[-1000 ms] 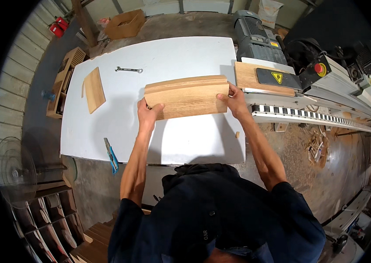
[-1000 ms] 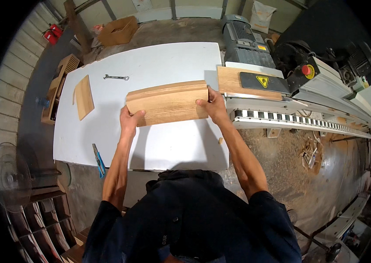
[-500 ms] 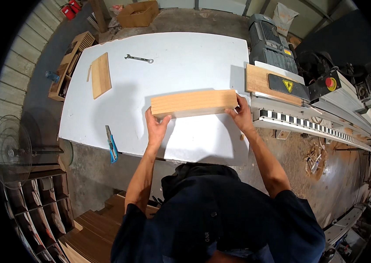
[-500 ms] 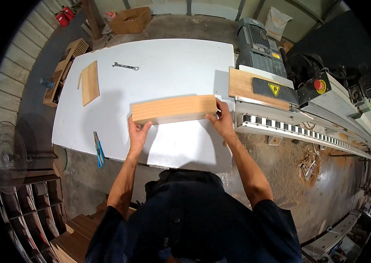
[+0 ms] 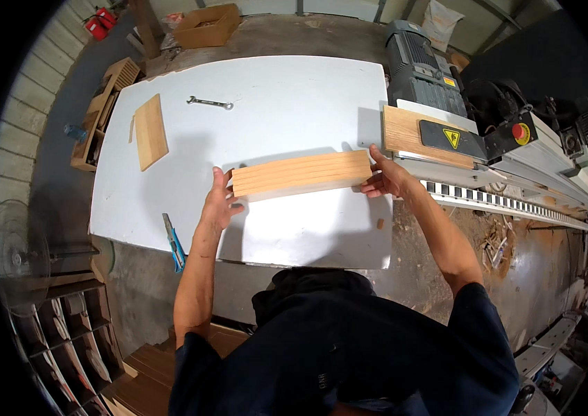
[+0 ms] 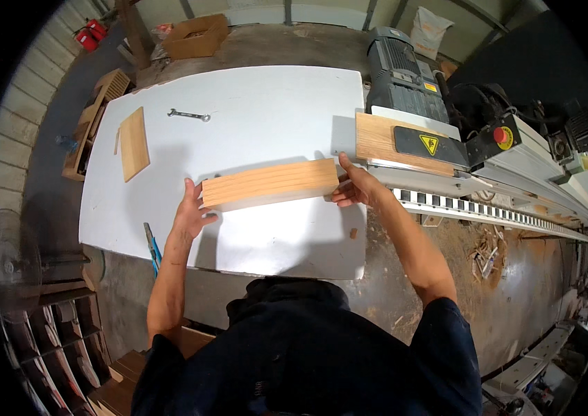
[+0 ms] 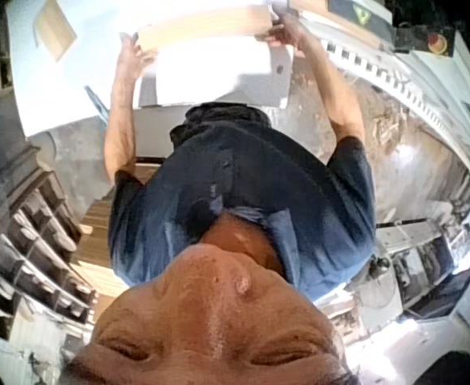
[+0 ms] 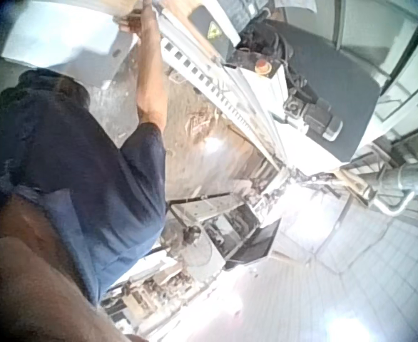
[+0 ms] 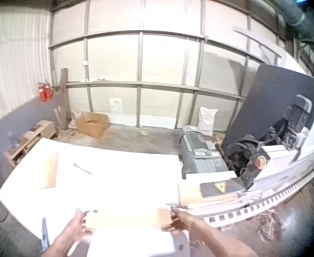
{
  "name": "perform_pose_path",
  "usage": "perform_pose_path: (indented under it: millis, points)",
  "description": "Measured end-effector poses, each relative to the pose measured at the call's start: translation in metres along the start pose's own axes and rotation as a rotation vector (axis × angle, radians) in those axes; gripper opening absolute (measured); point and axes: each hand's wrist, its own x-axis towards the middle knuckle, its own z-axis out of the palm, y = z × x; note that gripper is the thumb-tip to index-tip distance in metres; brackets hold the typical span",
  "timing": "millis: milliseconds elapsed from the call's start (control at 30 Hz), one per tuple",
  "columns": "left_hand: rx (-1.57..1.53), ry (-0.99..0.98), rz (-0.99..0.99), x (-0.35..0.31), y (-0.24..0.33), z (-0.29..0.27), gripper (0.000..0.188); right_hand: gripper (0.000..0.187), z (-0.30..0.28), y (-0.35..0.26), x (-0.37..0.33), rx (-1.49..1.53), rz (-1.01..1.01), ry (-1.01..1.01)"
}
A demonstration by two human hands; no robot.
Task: The person takes wood boards from a stack, rubs their edges with a small block, and places them back onto a stack.
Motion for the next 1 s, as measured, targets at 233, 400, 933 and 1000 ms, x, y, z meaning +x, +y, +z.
perform_pose_path:
  millis: [233,400,933,1000]
  points:
    - [-0.025,-0.085,-0.284,0.007,0.009,-0.01,0.106,0.101,-0.003,-0.014,0.006,-0.094,0.114,-0.089]
    - [-0.084,-0.14,-0.426,0.019,0.018,-0.009,0.101,0.092,0.01,-0.024,0.008,-0.061,0.211,-0.108]
    - [-0.252,-0.263,0.149,0.005,0.014,-0.005,0.078,0.05,0.008,-0.014,0.003,0.173,-0.285,-0.172]
    - [-0.103,-0.249,0.425,0.001,0.01,-0.011,0.088,0.054,0.009,-0.021,-0.006,0.076,-0.529,-0.319]
